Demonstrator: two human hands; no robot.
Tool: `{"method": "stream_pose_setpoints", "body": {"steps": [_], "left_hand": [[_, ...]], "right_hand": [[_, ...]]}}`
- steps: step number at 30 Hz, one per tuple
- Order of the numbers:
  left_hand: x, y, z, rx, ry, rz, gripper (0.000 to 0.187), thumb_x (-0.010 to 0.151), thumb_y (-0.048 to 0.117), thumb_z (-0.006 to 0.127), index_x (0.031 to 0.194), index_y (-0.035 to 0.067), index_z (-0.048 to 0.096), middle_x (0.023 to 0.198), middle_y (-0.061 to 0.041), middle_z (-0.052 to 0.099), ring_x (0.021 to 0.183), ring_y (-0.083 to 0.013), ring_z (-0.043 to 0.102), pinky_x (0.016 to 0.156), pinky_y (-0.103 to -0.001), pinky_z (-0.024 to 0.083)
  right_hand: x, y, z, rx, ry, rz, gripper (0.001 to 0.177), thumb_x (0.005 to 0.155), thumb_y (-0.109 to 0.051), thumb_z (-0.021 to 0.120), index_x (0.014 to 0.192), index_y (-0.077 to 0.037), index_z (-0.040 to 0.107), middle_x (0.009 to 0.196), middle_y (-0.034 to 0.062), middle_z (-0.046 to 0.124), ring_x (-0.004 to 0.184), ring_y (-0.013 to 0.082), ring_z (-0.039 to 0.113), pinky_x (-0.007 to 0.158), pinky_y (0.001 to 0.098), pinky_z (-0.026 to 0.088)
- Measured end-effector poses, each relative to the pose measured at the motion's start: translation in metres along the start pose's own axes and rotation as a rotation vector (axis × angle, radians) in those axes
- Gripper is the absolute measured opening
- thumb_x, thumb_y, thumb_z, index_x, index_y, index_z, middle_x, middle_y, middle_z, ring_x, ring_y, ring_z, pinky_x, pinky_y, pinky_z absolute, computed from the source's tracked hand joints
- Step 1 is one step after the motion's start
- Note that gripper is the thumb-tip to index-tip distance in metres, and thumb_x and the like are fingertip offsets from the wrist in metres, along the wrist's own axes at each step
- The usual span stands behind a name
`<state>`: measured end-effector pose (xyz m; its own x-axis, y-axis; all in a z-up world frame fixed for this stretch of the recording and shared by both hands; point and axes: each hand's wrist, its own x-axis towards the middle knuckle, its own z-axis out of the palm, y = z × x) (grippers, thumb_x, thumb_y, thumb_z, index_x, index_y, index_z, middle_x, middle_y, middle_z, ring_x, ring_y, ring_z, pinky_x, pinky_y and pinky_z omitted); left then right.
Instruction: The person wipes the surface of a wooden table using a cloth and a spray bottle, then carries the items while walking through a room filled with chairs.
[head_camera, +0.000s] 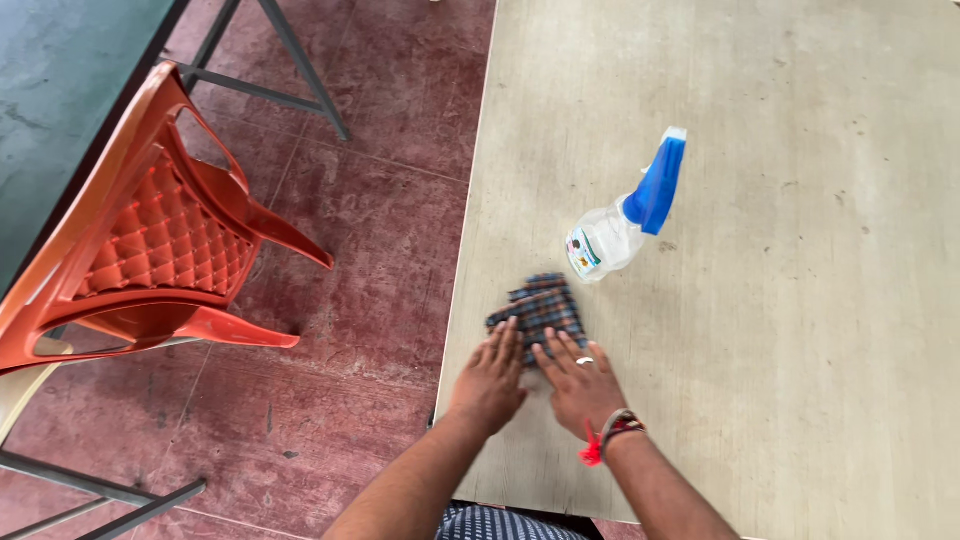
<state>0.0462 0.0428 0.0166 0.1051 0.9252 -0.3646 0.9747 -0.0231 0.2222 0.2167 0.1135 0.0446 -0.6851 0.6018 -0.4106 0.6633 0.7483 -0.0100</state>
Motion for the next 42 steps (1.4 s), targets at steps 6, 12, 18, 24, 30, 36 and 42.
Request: {"method": "stream_pose_setpoints", "body": {"steps": [6,12,18,24,30,36,42], "left_hand": [[0.008,0.036,-0.003,0.021,0.002,0.106,0.099,0.092,0.060,0.056,0.161,0.003,0.013,0.171,-0.014,0.001,0.157,-0.0252,0.006,0.126,-0.041,0.012],[-0.017,0.015,-0.006,0.078,-0.019,0.044,0.107,0.091,0.063,0.061,0.162,0.001,0.012,0.172,-0.017,0.002,0.157,-0.0276,0.006,0.126,-0.040,0.012],[-0.035,0.021,-0.019,0.091,-0.183,-0.004,0.129,0.079,0.075,0.069,0.161,-0.002,0.007,0.171,-0.020,-0.002,0.158,-0.0310,0.002,0.126,-0.041,0.010],[-0.006,0.067,-0.009,0.014,-0.092,0.035,0.135,0.071,0.070,0.080,0.162,-0.002,0.010,0.172,-0.019,0.000,0.158,-0.0295,0.005,0.126,-0.041,0.013],[0.021,0.119,0.000,0.057,-0.107,0.099,0.127,0.074,0.066,0.080,0.163,0.009,0.008,0.172,-0.012,-0.006,0.158,-0.0288,-0.001,0.125,-0.050,0.011],[0.010,0.134,-0.012,-0.002,-0.176,0.012,0.128,0.076,0.055,0.086,0.165,0.012,0.005,0.173,-0.016,-0.012,0.159,-0.0349,-0.005,0.123,-0.063,0.014],[0.014,0.145,-0.011,-0.032,-0.245,-0.097,0.139,0.076,0.058,0.085,0.166,0.012,-0.009,0.171,-0.023,-0.018,0.157,-0.0398,-0.009,0.123,-0.063,0.016]], "right_hand": [[-0.036,0.027,0.018,0.049,0.051,0.115,0.078,0.086,-0.020,0.054,0.160,-0.026,0.032,0.171,0.0034,0.021,0.151,0.0193,0.023,0.121,0.0494,0.015],[-0.021,0.001,0.016,0.052,0.035,0.048,0.069,0.090,-0.018,0.050,0.156,-0.028,0.033,0.167,0.0042,0.022,0.153,0.0218,0.023,0.123,0.0494,0.016],[-0.021,0.000,0.016,-0.009,0.037,0.004,0.070,0.091,-0.017,0.048,0.158,-0.030,0.033,0.170,0.0024,0.021,0.151,0.0211,0.024,0.121,0.0518,0.017],[-0.051,0.042,0.025,-0.048,-0.009,0.102,0.064,0.095,-0.019,0.046,0.156,-0.031,0.031,0.168,0.0005,0.019,0.153,0.0176,0.023,0.123,0.0526,0.017],[-0.087,0.094,0.038,0.032,-0.008,0.247,0.074,0.091,-0.019,0.049,0.161,-0.035,0.031,0.168,0.0001,0.019,0.152,0.0179,0.023,0.122,0.0502,0.017],[-0.084,0.089,0.044,0.062,0.044,0.206,0.066,0.091,-0.023,0.050,0.155,-0.025,0.034,0.168,-0.0002,0.022,0.154,0.0201,0.023,0.123,0.0498,0.020],[-0.074,0.129,0.061,-0.093,0.105,0.116,0.063,0.094,-0.024,0.045,0.157,-0.026,0.034,0.167,0.0006,0.025,0.152,0.0191,0.028,0.120,0.0517,0.025]]}}
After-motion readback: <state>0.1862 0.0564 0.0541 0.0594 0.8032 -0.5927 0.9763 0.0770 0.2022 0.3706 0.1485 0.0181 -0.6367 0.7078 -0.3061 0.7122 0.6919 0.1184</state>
